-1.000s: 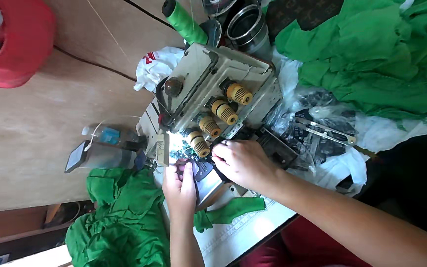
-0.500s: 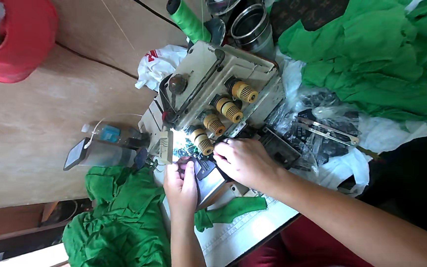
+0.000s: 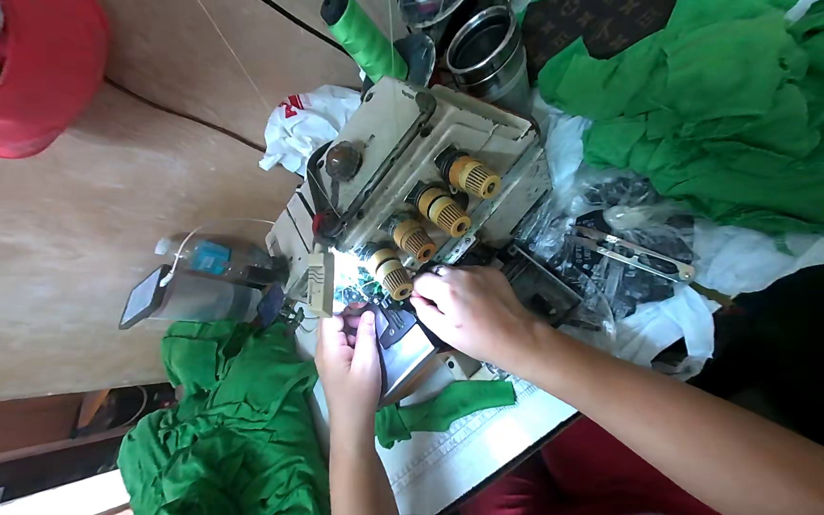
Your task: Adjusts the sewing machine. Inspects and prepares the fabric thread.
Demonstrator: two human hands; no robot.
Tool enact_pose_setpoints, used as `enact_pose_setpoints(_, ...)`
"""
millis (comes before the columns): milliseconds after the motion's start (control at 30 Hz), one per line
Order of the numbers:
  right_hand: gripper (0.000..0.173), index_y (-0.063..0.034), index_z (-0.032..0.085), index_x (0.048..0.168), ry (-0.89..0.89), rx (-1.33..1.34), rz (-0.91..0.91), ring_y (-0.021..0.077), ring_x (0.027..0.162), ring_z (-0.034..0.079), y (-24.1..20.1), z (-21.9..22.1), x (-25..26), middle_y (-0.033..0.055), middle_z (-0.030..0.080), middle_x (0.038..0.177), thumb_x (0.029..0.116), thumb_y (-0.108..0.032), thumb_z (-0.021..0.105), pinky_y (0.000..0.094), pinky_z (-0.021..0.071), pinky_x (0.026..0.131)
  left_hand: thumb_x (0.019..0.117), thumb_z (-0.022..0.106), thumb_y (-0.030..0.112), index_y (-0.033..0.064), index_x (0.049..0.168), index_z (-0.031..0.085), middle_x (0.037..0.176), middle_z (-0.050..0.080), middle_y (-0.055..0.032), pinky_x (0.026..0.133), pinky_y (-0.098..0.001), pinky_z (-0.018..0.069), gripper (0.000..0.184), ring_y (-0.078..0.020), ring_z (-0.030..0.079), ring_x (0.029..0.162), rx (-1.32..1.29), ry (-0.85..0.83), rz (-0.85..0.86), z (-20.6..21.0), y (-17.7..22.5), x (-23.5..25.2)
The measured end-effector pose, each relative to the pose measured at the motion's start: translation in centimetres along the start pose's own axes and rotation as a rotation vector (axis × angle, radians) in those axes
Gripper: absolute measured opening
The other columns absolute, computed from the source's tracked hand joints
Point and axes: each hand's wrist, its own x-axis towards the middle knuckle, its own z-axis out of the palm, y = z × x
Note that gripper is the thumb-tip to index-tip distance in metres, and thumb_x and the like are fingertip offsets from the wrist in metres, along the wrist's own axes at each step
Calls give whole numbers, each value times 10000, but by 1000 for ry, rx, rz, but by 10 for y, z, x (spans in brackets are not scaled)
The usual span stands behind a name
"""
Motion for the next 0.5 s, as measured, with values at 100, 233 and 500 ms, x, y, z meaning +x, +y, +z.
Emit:
enact_pose_setpoints(100,200,-68,728,864,17,-3,-5,261,705,689,0,1,0,102,668,742,972,-189,610,427,508,561,948,549,60,-59,1071,593,977,634,-16,674,-89,479,177,54,585,800,-16,-1,5,0,0,0)
enact_pose_setpoints(233,194,-73,736,872,32,7,-10,254,712,692,0,2,1,96,679,756,968,-193,618,421,510,568,950,547,59,-58,1075,590,982,636,-18,670,-88,477,176,51,588,799,-31,0,5,1,0,0)
enact_pose_setpoints(500,185,-62,745,877,80,21,-59,270,719,707,5,5,0,111,694,762,970,-193,655,431,537,591,954,542,63,-51,1065,592,967,636,-9,678,-91,478,166,54,584,797,-33,-3,9,0,-1,0)
